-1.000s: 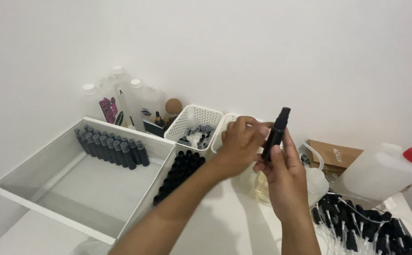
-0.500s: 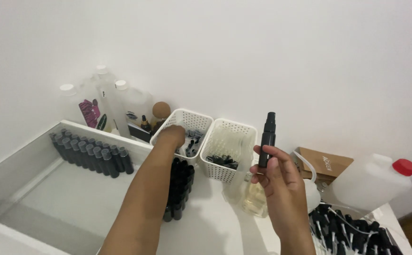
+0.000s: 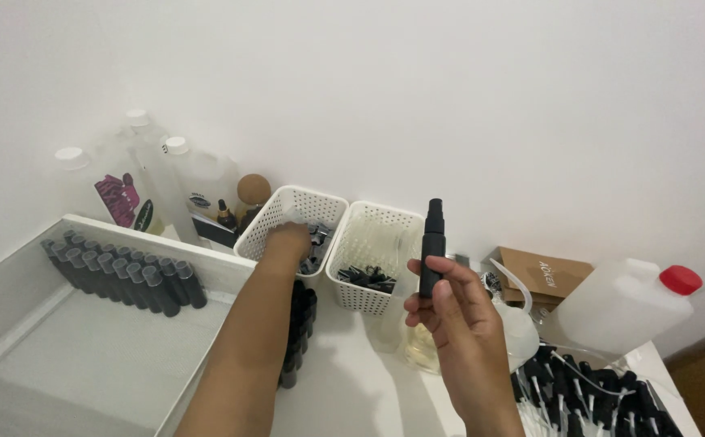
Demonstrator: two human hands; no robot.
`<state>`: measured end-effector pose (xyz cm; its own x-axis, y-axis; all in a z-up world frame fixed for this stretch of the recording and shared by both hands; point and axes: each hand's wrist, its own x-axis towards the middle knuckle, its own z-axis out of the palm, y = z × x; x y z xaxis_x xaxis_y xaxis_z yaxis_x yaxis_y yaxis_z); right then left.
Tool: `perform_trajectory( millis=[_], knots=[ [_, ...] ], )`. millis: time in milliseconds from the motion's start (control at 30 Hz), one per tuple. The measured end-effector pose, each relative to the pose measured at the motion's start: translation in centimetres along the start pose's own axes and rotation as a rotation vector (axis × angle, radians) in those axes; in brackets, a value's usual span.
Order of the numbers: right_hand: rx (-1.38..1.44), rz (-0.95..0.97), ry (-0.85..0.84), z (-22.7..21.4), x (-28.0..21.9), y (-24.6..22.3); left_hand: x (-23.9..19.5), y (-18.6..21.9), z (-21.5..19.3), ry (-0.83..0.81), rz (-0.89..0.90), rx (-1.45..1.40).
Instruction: Assembling small perfume sample bottles by attaching sprayers and organizing them in a tray
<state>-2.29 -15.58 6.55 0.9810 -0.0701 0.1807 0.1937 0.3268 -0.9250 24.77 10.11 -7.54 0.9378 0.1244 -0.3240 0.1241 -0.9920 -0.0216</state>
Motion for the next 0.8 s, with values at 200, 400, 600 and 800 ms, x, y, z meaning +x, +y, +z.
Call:
perform_trajectory(
  millis=[200, 400, 600, 800],
  knots=[
    [0.002, -0.004, 0.0, -0.2, -0.1, -0.1, -3.3, -0.6, -2.7, 0.015, -0.001, 0.011],
    [-0.042, -0.001, 0.002, 0.6, -0.1, 0.2, -0.1, -3.8, -2.1, 0.316, 0.13, -0.078],
    [-0.054, 0.037, -0.033, 1.3, -0.7, 0.3, -2.8, -4.3, -3.3, 0.278, 0.157, -0.078],
    [-0.095, 0.034, -0.057, 1.6, -0.8, 0.4, -3.0, -2.4, -2.3, 0.068, 0.166, -0.118]
  ],
)
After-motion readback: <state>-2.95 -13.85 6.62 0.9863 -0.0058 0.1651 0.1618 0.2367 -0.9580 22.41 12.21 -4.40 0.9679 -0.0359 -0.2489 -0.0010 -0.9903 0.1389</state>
